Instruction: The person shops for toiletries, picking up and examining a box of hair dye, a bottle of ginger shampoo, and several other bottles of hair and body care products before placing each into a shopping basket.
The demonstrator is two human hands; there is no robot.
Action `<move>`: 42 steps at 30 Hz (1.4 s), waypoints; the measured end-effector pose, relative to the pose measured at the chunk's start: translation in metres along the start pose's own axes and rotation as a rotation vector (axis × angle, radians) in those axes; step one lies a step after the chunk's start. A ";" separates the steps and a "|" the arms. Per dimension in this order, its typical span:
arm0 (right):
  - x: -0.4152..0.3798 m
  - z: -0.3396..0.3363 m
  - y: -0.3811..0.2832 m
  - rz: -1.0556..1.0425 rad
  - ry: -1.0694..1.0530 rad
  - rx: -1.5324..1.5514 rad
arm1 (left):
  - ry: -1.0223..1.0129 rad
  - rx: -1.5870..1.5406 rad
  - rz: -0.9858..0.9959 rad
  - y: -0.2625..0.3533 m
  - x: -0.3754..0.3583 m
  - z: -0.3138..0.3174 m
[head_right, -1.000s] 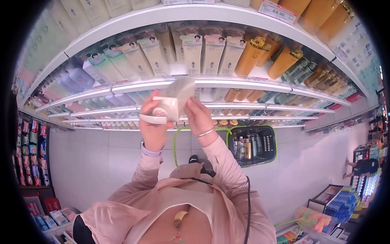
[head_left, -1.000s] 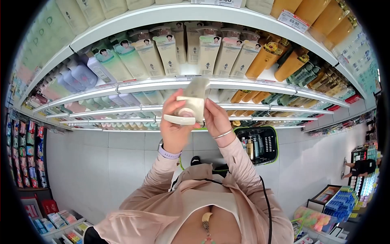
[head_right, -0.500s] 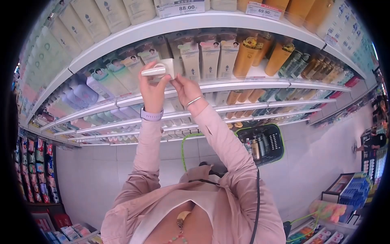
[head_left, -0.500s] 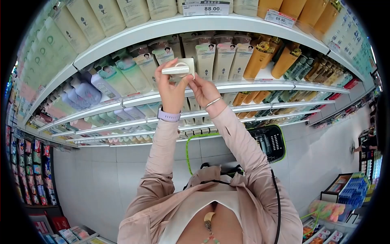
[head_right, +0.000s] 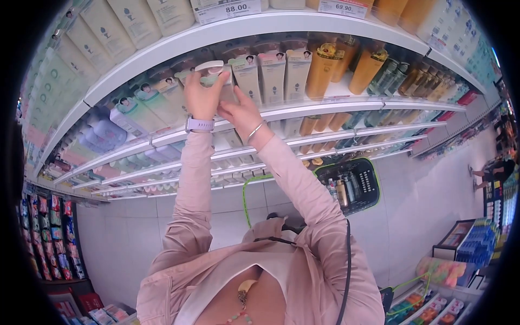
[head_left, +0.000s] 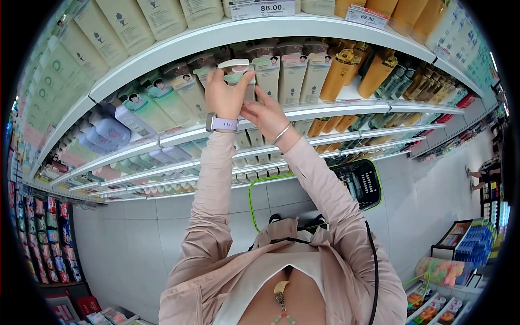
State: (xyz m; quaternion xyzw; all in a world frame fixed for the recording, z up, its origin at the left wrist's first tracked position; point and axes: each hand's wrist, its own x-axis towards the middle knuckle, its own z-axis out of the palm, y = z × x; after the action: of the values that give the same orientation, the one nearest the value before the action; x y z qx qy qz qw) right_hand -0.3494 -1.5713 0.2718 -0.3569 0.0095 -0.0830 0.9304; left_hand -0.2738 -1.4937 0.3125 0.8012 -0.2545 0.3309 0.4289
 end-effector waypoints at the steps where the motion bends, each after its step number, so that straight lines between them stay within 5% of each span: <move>1: 0.002 0.002 -0.001 0.009 0.018 -0.063 | 0.015 -0.017 -0.050 -0.002 0.000 0.003; 3: 0.006 0.002 -0.001 0.017 0.039 -0.123 | -0.068 -0.093 -0.207 0.006 -0.002 -0.002; 4: 0.010 -0.001 0.000 0.017 0.031 -0.211 | -0.071 -0.093 -0.204 0.002 -0.009 0.002; 6: 0.015 -0.008 0.003 0.013 0.024 -0.296 | -0.010 -0.576 -0.104 -0.017 -0.029 0.019; 9: 0.018 -0.020 0.010 -0.003 -0.014 -0.411 | 0.073 -0.718 -0.123 -0.028 -0.055 0.034; 20: 0.028 -0.050 0.049 0.105 0.119 -0.771 | -0.063 -0.502 -0.292 -0.042 -0.084 0.039; 25: 0.020 -0.048 0.046 0.130 0.106 -0.729 | -0.247 -0.442 -0.341 -0.045 -0.090 0.037; 31: 0.012 -0.046 0.046 0.119 0.083 -0.570 | -0.106 -0.419 -0.326 -0.035 -0.091 0.032; 37: -0.001 -0.041 0.051 0.128 0.108 -0.478 | -0.270 -0.499 -0.616 -0.025 -0.089 0.017; 39: -0.003 -0.039 0.052 0.124 0.106 -0.484 | -0.088 -0.544 -0.366 -0.038 -0.095 0.029; 42: -0.004 -0.038 0.052 0.147 0.123 -0.471 | -0.067 -0.481 -0.264 -0.046 -0.098 0.034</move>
State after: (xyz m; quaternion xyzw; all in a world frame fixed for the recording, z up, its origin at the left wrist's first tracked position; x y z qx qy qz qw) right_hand -0.3484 -1.5577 0.2084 -0.5565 0.1110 -0.0323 0.8227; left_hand -0.2952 -1.4874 0.2015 0.7131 -0.2330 0.1754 0.6375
